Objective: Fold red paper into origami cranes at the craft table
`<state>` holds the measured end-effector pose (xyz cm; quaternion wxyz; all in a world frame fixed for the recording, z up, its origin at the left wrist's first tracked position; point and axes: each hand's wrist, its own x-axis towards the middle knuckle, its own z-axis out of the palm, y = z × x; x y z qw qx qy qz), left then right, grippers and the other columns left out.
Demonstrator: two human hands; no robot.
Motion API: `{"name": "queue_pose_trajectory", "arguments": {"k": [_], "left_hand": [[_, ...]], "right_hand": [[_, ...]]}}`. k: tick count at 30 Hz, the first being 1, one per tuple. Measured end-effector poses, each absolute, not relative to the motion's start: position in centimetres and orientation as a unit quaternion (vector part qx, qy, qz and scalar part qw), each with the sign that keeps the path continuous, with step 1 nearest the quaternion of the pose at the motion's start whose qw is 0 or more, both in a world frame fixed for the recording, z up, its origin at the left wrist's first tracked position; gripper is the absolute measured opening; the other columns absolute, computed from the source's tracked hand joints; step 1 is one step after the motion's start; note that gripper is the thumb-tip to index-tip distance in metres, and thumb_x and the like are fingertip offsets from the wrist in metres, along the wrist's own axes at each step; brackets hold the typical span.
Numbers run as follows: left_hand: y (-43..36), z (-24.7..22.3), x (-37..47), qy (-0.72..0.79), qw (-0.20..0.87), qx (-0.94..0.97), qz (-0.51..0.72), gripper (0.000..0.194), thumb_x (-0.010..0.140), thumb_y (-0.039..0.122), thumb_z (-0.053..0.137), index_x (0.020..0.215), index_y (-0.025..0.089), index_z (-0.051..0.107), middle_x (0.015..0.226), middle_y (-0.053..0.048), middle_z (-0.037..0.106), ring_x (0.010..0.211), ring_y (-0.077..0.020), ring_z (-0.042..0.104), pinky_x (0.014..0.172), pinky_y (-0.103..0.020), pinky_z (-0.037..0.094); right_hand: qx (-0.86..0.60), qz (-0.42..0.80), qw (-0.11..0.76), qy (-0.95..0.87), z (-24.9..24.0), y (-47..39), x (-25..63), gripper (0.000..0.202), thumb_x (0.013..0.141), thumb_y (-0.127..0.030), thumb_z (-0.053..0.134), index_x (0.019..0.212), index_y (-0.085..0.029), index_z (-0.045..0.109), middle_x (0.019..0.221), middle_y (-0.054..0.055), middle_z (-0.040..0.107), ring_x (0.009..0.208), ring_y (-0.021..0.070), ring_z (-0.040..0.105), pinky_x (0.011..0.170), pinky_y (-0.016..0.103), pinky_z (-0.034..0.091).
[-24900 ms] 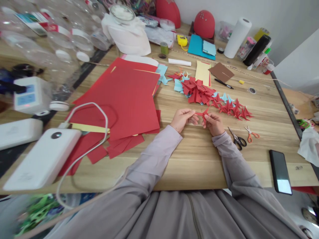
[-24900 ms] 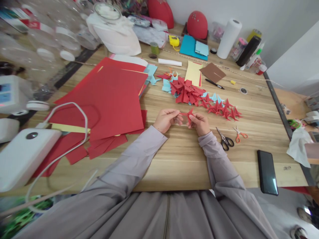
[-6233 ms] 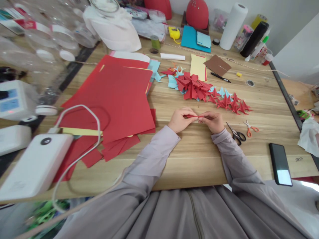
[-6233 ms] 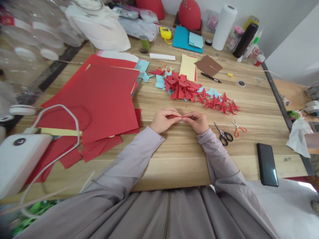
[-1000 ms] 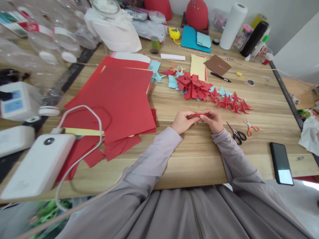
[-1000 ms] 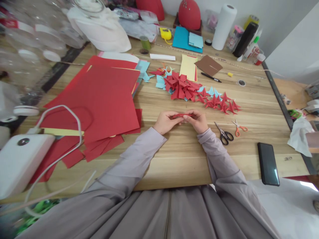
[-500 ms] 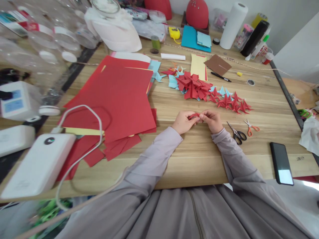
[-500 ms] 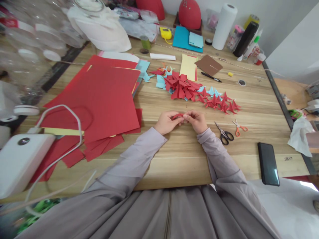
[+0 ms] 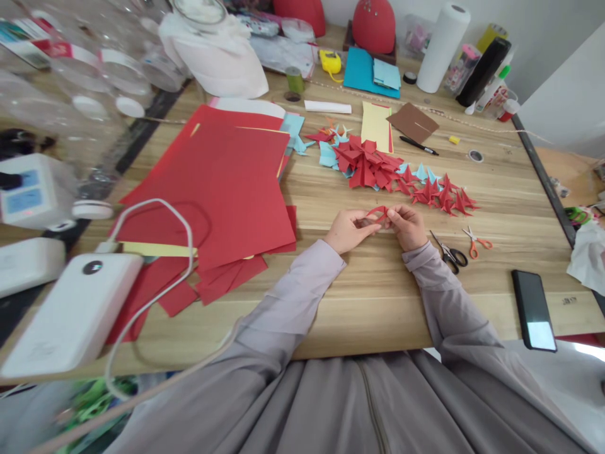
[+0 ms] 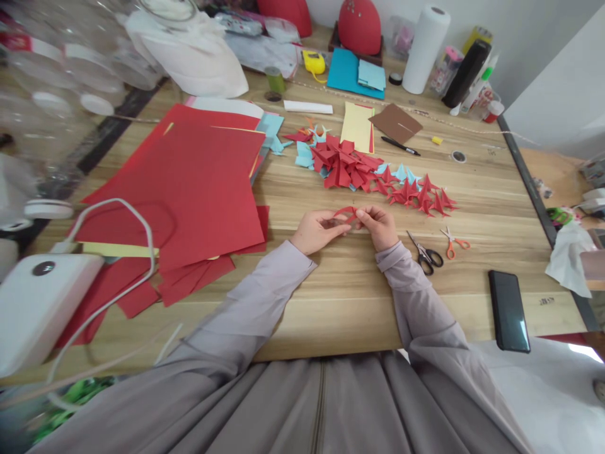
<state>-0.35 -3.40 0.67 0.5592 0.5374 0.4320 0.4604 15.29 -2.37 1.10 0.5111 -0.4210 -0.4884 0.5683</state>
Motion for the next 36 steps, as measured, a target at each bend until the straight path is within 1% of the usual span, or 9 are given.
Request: {"name": "queue_pose_trajectory", "arguments": {"k": [3,6,12,16,21,25,30,34,36], "left_hand": [[-3.6,0.9,-0.2,0.423,0.565,0.545,0.452,0.035,0.058,0.035,0.077,0.083,0.011,0.070,0.071,-0.006,0.070,0.063,-0.0147,0.062,0.067,-0.032,0.051],[-3.7,1.3,0.0,0.394,0.584,0.534,0.468,0.039,0.060,0.036,0.077,0.090,0.012,0.070,0.084,-0.008,0.072,0.072,-0.0161,0.065,0.074,-0.033,0.052],[-3.7,1.5,0.2,0.409,0.554,0.528,0.497,0.023,0.068,0.032,0.069,0.079,0.012,0.069,0.068,-0.004,0.067,0.055,-0.0105,0.058,0.059,-0.026,0.049],[-3.6,1.5,-0.1,0.390,0.540,0.555,0.499,0.018,0.072,0.029,0.065,0.077,0.012,0.069,0.070,-0.003,0.066,0.053,-0.0091,0.057,0.056,-0.024,0.048],[-3.4,1.3,-0.2,0.371,0.574,0.548,0.482,0.024,0.073,0.033,0.064,0.085,0.012,0.068,0.078,-0.005,0.068,0.053,-0.0097,0.060,0.061,-0.026,0.049],[-3.2,1.0,-0.5,0.371,0.611,0.527,0.460,0.031,0.071,0.035,0.066,0.090,0.011,0.067,0.076,-0.005,0.069,0.053,-0.0117,0.062,0.064,-0.029,0.050],[-3.1,1.3,-0.8,0.358,0.653,0.500,0.441,0.039,0.067,0.034,0.070,0.097,0.010,0.066,0.075,-0.005,0.070,0.052,-0.0121,0.061,0.062,-0.030,0.050],[-3.3,1.9,-0.9,0.368,0.630,0.504,0.461,0.052,0.062,0.029,0.076,0.109,0.011,0.062,0.063,0.000,0.065,0.054,-0.0111,0.060,0.060,-0.026,0.049],[-3.3,1.9,-0.8,0.379,0.617,0.498,0.477,0.053,0.061,0.030,0.077,0.109,0.012,0.062,0.064,0.000,0.065,0.056,-0.0107,0.059,0.057,-0.025,0.048]], "right_hand": [[-0.412,0.581,0.518,-0.474,1.1,-2.3,15.2,0.034,0.062,-0.048,0.076,0.066,-0.018,0.061,0.054,-0.003,0.058,0.050,0.0087,0.051,0.052,0.022,0.043],[-0.401,0.590,0.508,-0.482,1.0,-2.4,15.2,0.031,0.066,-0.046,0.075,0.067,-0.017,0.062,0.055,-0.003,0.060,0.051,0.0086,0.053,0.053,0.022,0.044],[-0.387,0.589,0.492,-0.510,0.6,-2.4,15.3,0.029,0.070,-0.044,0.072,0.070,-0.017,0.062,0.056,-0.003,0.060,0.052,0.0088,0.054,0.055,0.023,0.046],[-0.399,0.584,0.495,-0.504,0.6,-2.4,15.2,0.030,0.069,-0.045,0.072,0.070,-0.017,0.062,0.056,-0.003,0.059,0.052,0.0086,0.054,0.056,0.023,0.046],[-0.414,0.586,0.512,-0.472,0.9,-2.4,15.1,0.030,0.065,-0.045,0.075,0.069,-0.018,0.063,0.055,-0.004,0.060,0.051,0.0081,0.053,0.053,0.021,0.043],[-0.414,0.583,0.522,-0.465,0.9,-2.5,14.9,0.030,0.063,-0.044,0.076,0.068,-0.018,0.063,0.054,-0.004,0.060,0.050,0.0082,0.053,0.052,0.022,0.044],[-0.421,0.561,0.537,-0.468,0.9,-2.5,14.8,0.030,0.062,-0.044,0.077,0.067,-0.018,0.063,0.054,-0.004,0.060,0.049,0.0081,0.053,0.052,0.022,0.044],[-0.437,0.539,0.553,-0.462,1.0,-2.5,15.0,0.033,0.060,-0.047,0.077,0.067,-0.018,0.063,0.053,-0.004,0.059,0.048,0.0083,0.052,0.051,0.023,0.044],[-0.445,0.526,0.555,-0.466,1.3,-2.5,15.0,0.033,0.059,-0.047,0.077,0.066,-0.018,0.063,0.052,-0.004,0.059,0.047,0.0083,0.051,0.051,0.023,0.044]]}}
